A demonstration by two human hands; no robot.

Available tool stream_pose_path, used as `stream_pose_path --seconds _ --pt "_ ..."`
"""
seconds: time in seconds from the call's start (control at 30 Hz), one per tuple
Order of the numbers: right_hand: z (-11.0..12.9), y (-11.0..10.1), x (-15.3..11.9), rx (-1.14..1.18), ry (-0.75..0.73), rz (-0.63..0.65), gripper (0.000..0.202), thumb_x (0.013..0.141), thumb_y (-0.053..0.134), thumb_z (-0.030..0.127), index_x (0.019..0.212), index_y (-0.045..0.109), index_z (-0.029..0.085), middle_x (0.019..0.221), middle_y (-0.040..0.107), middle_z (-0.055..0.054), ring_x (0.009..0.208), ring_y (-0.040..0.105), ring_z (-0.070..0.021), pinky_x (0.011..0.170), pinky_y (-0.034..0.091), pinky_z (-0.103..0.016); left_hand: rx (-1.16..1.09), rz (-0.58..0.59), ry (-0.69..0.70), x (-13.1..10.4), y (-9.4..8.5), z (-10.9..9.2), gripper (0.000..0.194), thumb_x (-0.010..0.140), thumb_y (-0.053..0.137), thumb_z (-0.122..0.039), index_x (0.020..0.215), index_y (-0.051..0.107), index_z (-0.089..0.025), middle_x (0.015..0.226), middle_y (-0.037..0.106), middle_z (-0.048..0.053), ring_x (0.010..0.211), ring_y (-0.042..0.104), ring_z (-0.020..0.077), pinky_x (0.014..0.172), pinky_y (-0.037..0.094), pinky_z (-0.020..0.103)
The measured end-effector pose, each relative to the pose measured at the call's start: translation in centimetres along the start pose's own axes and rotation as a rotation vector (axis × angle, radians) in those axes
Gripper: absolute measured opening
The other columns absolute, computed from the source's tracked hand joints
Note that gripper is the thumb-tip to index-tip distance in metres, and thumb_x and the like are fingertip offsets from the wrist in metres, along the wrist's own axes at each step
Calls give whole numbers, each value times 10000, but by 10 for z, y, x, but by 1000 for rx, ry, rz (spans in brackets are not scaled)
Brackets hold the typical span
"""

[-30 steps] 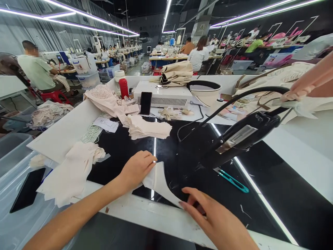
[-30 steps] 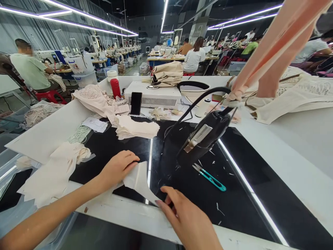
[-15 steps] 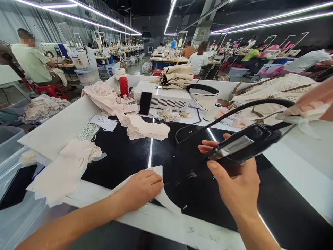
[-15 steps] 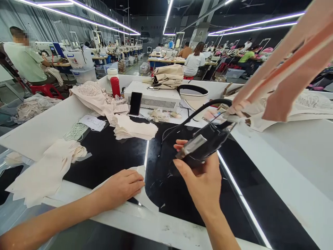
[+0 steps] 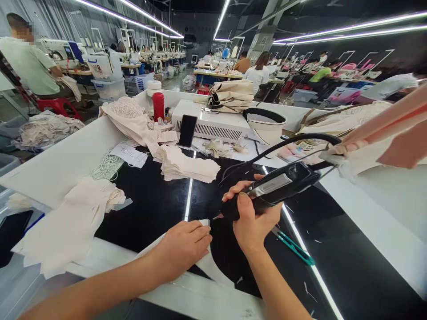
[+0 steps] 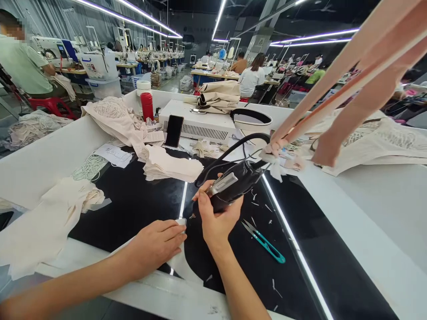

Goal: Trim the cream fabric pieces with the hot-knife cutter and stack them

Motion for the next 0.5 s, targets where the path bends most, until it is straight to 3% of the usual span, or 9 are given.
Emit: stream_pose_path --seconds 0.5 --pt "-5 9 -5 96 73 27 415 838 802 386 1166 571 282 806 638 40 591 621 -138 537 552 -293 15 -53 -10 0 -3 3 210 1064 519 -245 1158 662 -123 1212 724 70 1143 652 183 843 547 294"
Point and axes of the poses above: each hand's wrist, its own x-axis towards the middle knuckle, its own y-axis out of the palm, z = x × y, the point moved 8 cm from there along x, towards the middle knuckle
